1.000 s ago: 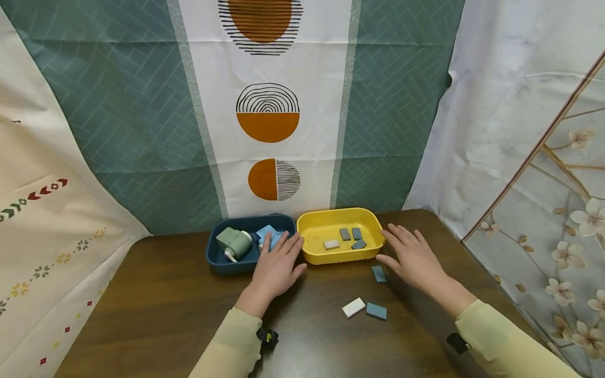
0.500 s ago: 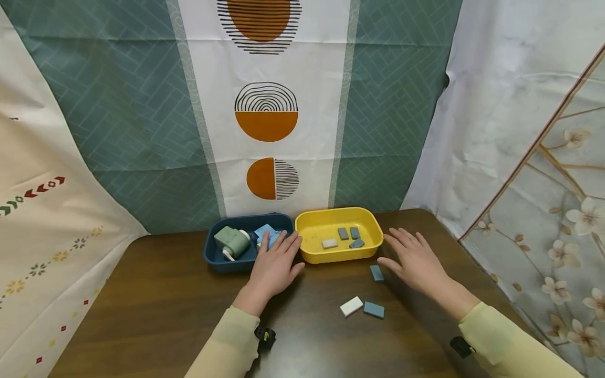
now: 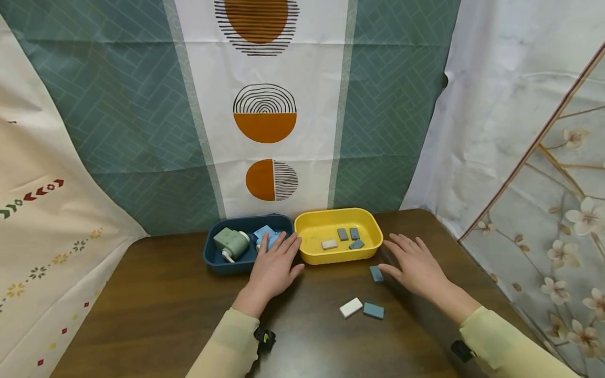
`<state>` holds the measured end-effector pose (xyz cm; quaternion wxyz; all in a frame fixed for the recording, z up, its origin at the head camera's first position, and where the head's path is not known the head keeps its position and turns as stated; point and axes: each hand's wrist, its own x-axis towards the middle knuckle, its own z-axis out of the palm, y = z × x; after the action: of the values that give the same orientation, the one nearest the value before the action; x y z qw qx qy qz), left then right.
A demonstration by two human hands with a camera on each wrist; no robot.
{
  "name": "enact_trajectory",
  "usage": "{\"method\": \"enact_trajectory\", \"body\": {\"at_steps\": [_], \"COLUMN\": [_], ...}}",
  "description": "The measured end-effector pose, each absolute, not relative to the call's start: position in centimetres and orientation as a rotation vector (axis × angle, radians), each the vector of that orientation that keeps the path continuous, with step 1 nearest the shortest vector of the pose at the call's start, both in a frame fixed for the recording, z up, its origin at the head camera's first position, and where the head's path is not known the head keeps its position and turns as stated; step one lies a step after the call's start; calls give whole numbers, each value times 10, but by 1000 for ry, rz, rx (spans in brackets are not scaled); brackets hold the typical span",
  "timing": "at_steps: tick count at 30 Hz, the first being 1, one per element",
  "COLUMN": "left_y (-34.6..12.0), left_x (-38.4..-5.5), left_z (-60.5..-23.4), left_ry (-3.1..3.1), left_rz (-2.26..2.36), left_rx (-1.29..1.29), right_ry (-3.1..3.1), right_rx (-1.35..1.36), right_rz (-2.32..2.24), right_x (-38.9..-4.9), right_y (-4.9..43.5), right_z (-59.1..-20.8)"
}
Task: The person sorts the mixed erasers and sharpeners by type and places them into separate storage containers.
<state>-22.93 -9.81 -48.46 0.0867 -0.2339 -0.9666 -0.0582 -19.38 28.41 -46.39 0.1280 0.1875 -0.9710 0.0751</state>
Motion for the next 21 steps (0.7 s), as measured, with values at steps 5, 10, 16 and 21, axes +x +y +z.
{"method": "enact_trajectory", "body": {"at_steps": [5, 10, 16, 21], "left_y": [-99, -100, -99, -98], "left_x": [-231, -232, -229, -229], "left_z": [-483, -484, -484, -483], "left_ry": [-2874, -2883, -2884, -2883], "left_rz": [-180, -188, -202, -185], "left_rx": [-689, -689, -692, -700], "right_ry": [-2824, -2848, -2885, -2904], "right_rx": [546, 556, 570, 584], "right_rz": [212, 209, 223, 227], "right_x": [-193, -191, -187, -186], "right_y": [285, 284, 284, 285], "right_z": [-464, -466, -473, -474]}}
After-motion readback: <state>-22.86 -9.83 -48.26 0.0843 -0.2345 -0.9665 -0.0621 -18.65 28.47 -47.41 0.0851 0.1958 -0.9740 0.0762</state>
